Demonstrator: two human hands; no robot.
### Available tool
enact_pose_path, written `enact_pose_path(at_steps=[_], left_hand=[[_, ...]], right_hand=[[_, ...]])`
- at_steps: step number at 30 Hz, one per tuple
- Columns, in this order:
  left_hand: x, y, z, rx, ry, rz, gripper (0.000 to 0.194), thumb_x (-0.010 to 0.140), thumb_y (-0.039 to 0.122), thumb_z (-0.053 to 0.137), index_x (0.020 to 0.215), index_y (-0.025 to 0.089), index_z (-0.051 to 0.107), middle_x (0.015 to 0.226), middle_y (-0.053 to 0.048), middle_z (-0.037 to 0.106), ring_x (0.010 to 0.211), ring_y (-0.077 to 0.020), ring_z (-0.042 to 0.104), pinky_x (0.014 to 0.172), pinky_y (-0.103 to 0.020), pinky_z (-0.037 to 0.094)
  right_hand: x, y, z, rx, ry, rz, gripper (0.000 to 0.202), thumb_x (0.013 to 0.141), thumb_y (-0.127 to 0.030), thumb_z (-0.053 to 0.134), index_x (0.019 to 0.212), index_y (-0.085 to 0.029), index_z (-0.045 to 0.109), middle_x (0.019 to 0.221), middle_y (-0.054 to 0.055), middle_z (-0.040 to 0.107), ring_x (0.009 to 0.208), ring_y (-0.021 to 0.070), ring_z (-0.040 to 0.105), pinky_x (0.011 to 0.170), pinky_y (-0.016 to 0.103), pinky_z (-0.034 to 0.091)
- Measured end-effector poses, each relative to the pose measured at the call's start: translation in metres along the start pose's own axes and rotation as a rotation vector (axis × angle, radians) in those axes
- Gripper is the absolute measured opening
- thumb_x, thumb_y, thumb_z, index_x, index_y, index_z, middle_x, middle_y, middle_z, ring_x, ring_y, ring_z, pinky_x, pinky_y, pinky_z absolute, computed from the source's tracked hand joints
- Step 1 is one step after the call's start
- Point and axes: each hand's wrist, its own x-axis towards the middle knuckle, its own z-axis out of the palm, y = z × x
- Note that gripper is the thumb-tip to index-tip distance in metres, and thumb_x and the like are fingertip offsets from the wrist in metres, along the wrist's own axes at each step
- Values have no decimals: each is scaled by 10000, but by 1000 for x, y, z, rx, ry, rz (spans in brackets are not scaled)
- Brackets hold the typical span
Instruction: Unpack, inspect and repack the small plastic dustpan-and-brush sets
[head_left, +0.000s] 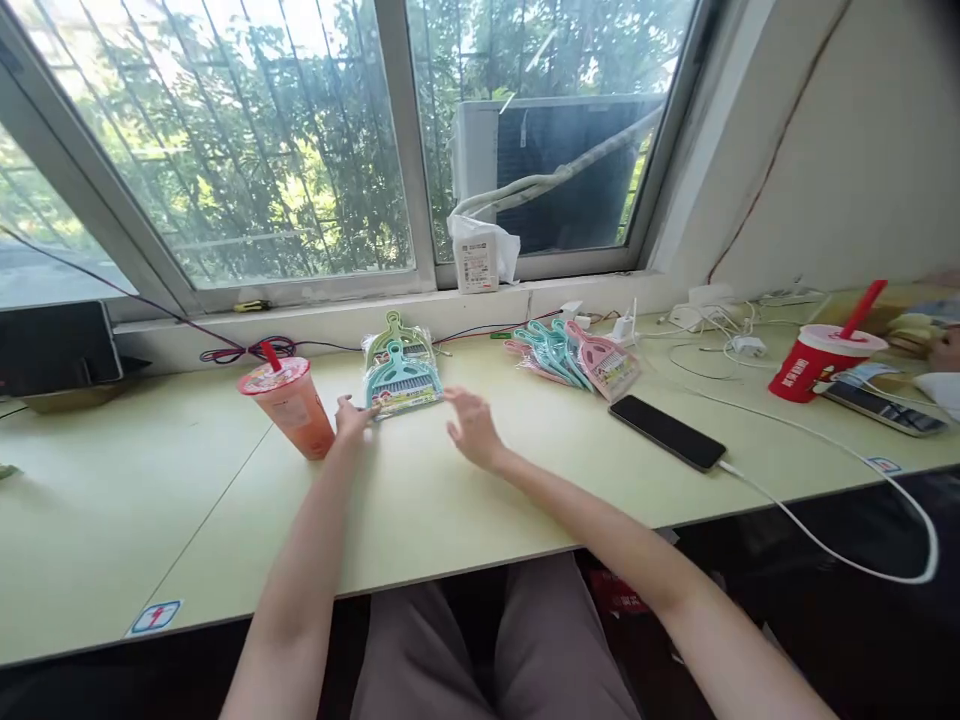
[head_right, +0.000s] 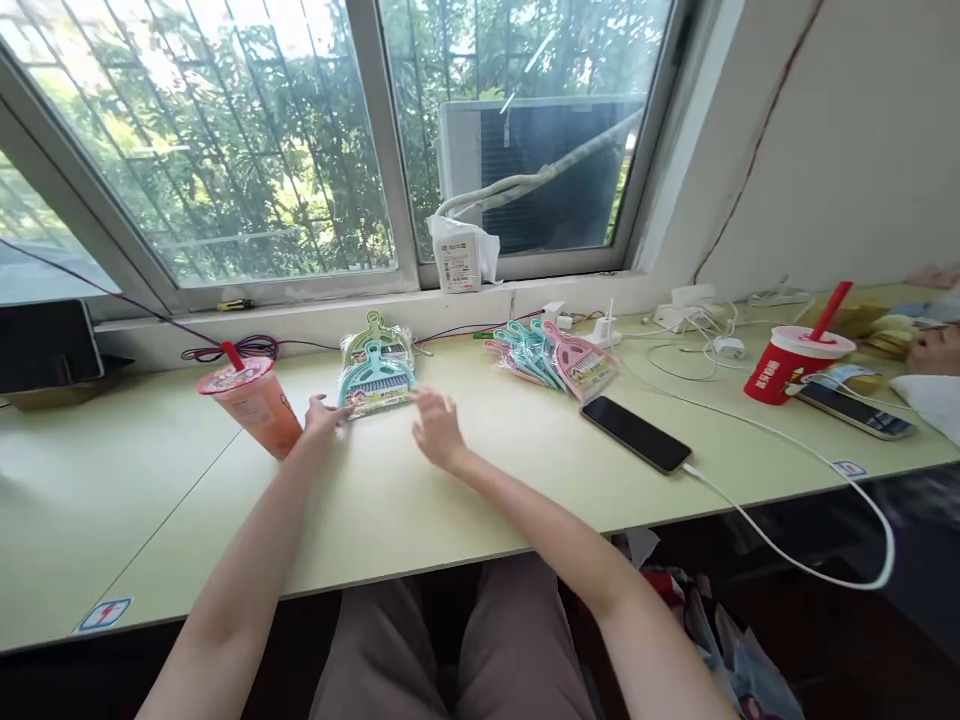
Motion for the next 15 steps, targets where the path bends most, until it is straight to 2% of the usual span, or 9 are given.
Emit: enact_pose_path(at_steps=[3, 5, 6, 9, 12, 15], left_hand=[[-2, -2, -15, -42, -284, -60, 385, 634, 199, 823, 962, 152, 628, 549, 15, 589, 611, -204, 618, 524, -236, 404], [-9, 2, -17, -114, -418, -60, 260, 605, 153, 820, 783, 164, 630, 539, 13, 584, 611, -193, 617, 504, -226, 412], [-14, 5, -15, -214, -456, -54, 231, 615, 125, 799, 761, 168, 625, 592, -1, 618, 652, -190, 634, 526, -227, 448], [-36, 18, 4, -594, -555, -111, 222, 684, 48, 682, 868, 165, 638, 835, -67, 702, 838, -199, 682, 681, -260, 565], [-57, 34, 30, -687, -599, -244, 420, 643, -22, 640, 1035, 130, 636, 902, -106, 702, 921, -228, 691, 702, -273, 593], [-70, 48, 44, -740, -641, -233, 476, 647, 19, 678, 1109, 127, 633, 932, -124, 708, 932, -260, 693, 738, -316, 609]], right_hand=[[3, -9, 25, -122, -162, -58, 590, 888, -181, 492, 1464, -242, 375, 1586, 103, 319, 1492, 286, 221, 1167, 617, 183], [4, -3, 28, -177, -219, -106, 625, 902, -197, 500, 1498, -259, 324, 1614, 105, 252, 1507, 294, 171, 1157, 659, 145], [4, 1, 27, -196, -229, -123, 628, 909, -197, 496, 1505, -273, 314, 1612, 103, 261, 1505, 294, 175, 1154, 667, 135], [6, 14, 19, -239, -226, -142, 597, 921, -168, 480, 1489, -306, 358, 1536, 89, 408, 1450, 281, 300, 1164, 633, 147], [9, 25, 11, -284, -174, -161, 583, 921, -91, 440, 1452, -334, 435, 1397, 64, 541, 1301, 252, 454, 1139, 525, 265], [11, 33, 1, -339, -83, -153, 600, 922, -32, 393, 1405, -369, 506, 1219, 58, 615, 1140, 240, 505, 1019, 432, 373]])
